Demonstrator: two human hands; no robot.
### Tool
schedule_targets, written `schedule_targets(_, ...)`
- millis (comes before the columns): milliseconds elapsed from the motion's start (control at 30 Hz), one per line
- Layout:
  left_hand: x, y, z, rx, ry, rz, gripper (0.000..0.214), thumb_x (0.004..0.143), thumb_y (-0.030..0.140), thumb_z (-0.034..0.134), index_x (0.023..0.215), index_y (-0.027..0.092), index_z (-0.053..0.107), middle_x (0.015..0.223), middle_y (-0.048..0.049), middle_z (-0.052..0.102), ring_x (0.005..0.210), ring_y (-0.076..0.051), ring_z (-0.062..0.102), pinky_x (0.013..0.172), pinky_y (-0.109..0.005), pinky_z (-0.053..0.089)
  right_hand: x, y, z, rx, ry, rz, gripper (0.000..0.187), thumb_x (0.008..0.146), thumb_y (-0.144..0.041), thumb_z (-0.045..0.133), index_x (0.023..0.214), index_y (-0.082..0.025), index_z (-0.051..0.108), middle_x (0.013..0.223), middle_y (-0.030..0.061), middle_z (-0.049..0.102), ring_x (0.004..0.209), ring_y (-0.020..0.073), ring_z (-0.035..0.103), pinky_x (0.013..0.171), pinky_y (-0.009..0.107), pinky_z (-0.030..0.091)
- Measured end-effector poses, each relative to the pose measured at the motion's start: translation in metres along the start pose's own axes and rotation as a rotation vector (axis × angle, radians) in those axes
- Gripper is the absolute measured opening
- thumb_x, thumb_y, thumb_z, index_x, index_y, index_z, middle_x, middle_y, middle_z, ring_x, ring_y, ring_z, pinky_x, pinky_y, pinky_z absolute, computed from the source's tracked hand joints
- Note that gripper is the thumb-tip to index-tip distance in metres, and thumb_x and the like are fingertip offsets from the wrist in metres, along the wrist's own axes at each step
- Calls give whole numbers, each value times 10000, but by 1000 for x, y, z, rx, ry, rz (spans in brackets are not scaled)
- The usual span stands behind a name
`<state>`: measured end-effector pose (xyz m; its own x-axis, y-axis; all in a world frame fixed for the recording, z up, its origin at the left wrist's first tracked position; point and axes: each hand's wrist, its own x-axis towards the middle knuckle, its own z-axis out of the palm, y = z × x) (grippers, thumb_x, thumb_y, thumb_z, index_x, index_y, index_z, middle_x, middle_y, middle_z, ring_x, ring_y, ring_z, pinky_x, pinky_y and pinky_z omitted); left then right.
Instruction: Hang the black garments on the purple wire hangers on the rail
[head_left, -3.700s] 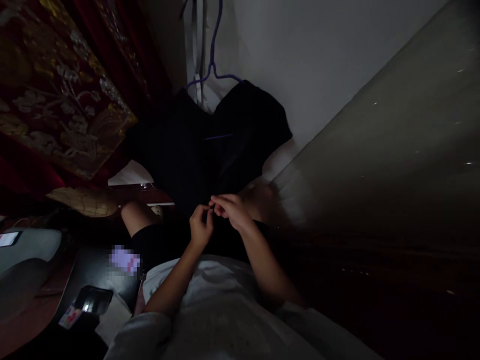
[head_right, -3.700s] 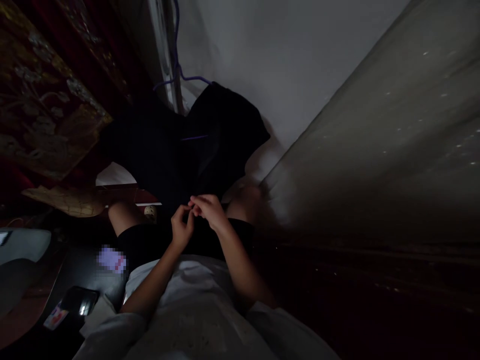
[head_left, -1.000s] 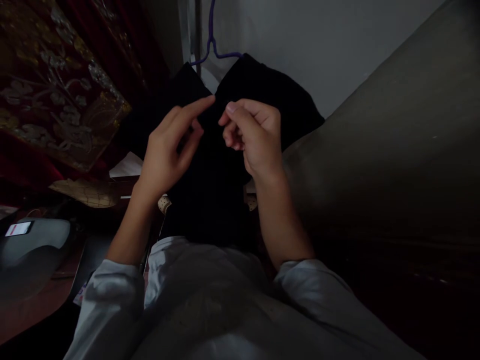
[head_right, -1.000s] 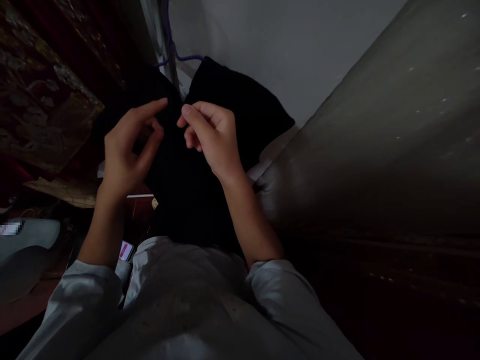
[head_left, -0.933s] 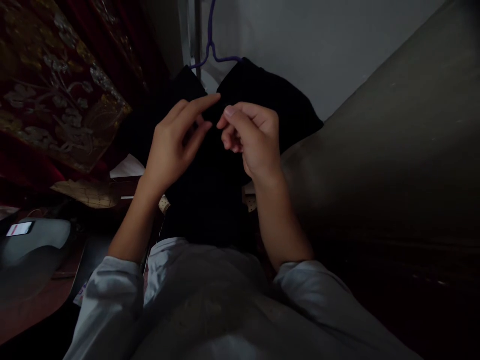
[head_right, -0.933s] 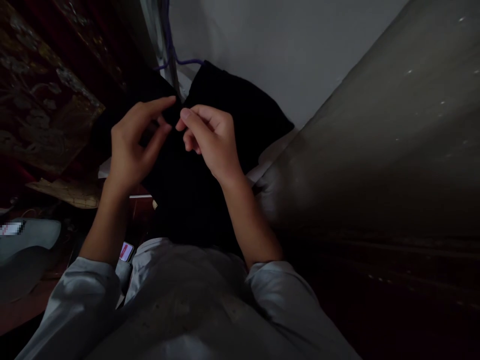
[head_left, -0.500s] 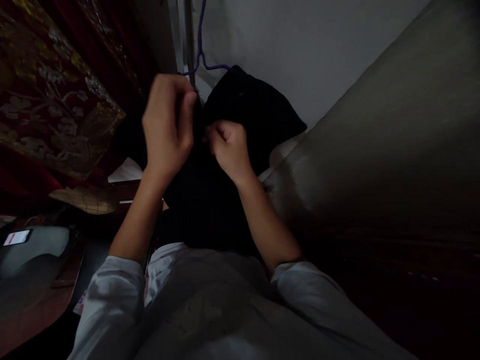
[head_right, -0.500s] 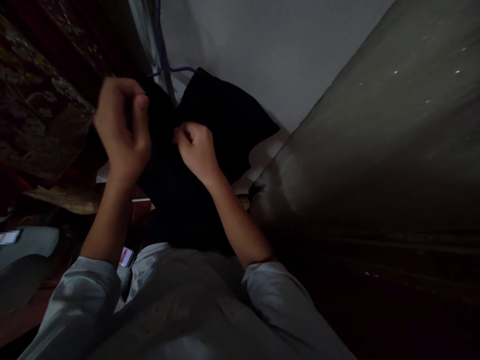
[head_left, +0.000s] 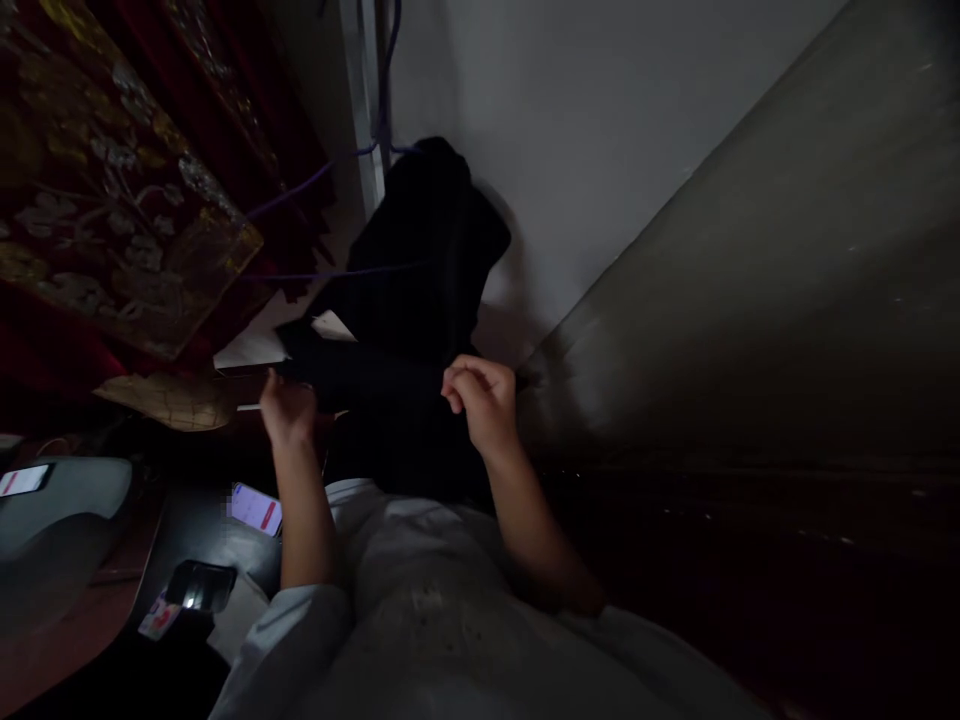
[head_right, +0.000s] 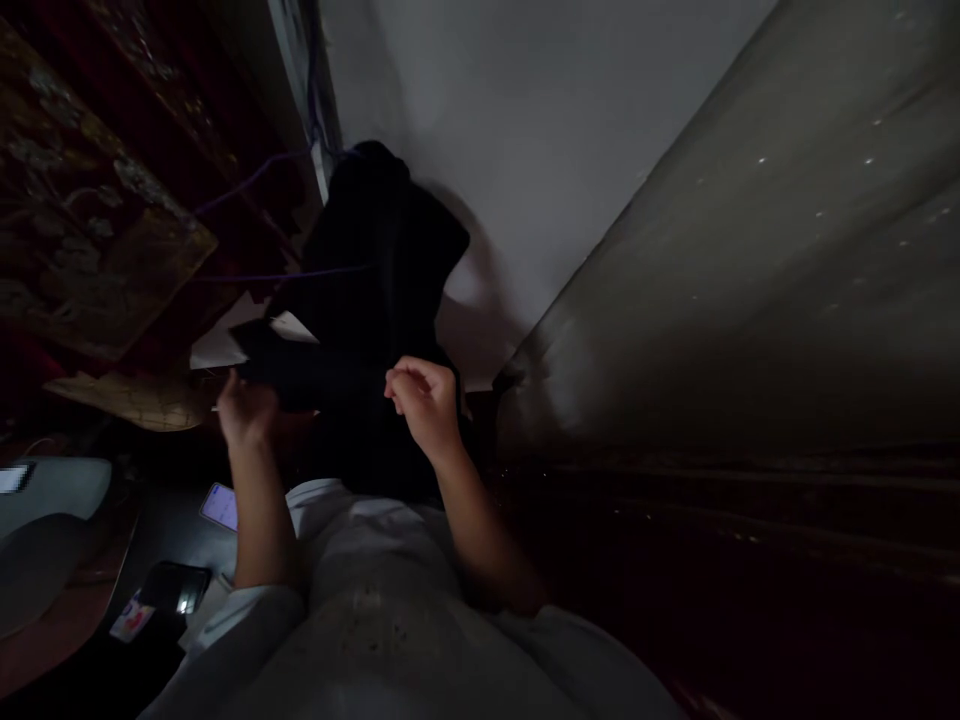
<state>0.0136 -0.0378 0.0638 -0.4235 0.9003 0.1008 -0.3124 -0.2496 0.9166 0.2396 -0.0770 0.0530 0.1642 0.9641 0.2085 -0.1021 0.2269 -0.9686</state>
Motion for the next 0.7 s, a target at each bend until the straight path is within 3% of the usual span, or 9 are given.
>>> schedule_targets(133,-6,-42,5,-77,27,-122,259,934,414,681,970,159,650,920,-65,655,973,-206,665,899,-339,495,-2,1,-16,-46,-102,60,255,767,-286,562,532,-186,565,466,-30,471,432,79,409,471,233,301)
schedule_targets(200,-8,-52,9,-124,15,-154,267,873,409,735,904,164,635,844,-41,619,839,-176,643,821,-307,492,1,4,-26,-131,-223,124,269,777,-302,561,535,-184,560,466,-29,464,446,83,409,482,240,301)
schedule_targets(267,-15,-53,15,-189,-75,-163,312,813,419,802,891,168,634,821,-20,591,768,-146,606,764,-265,481,4,9,-34,-249,-344,192,321,817,-347,579,544,-180,554,483,-24,468,477,89,420,503,247,311)
schedule_targets(333,-28,-47,22,-225,-229,-138,352,801,451,834,902,173,644,828,-14,576,765,-135,584,744,-238,471,5,15,-38,-358,-393,204,345,843,-419,635,606,-175,579,558,-10,526,544,106,475,541,255,357)
schedule_targets(400,-44,-35,30,-188,-379,-97,363,851,504,797,910,181,643,844,-17,571,776,-138,572,743,-233,467,2,20,-37,-395,-396,135,300,805,-458,741,815,-172,650,788,29,656,730,152,601,654,278,468)
schedule_targets(467,-59,-23,37,-81,-499,-31,365,913,542,728,921,189,637,874,-22,576,795,-146,567,751,-240,466,-3,20,-31,-347,-421,25,495,742,-422,836,1130,-193,631,1112,77,685,1014,214,654,861,342,541)
schedule_targets(533,-72,-12,44,65,-620,73,342,966,531,665,939,192,635,912,-33,588,832,-157,571,771,-251,467,-10,17,-23,-280,-464,-82,694,715,-385,874,1305,-221,546,1297,103,631,1185,248,623,1010,399,526)
schedule_targets(600,-80,-1,48,219,-720,217,266,1018,447,614,964,188,636,944,-48,603,887,-169,582,812,-271,470,-14,10,-14,-240,-519,-136,640,743,-371,852,1292,-222,559,1266,100,648,1147,248,645,996,398,540)
schedule_targets(700,-84,13,53,424,-773,456,121,1044,289,580,1013,184,632,967,-60,621,932,-179,593,864,-306,469,-15,-4,-10,-262,-561,-96,312,835,-342,757,1092,-204,646,1031,59,711,916,209,687,801,335,561)
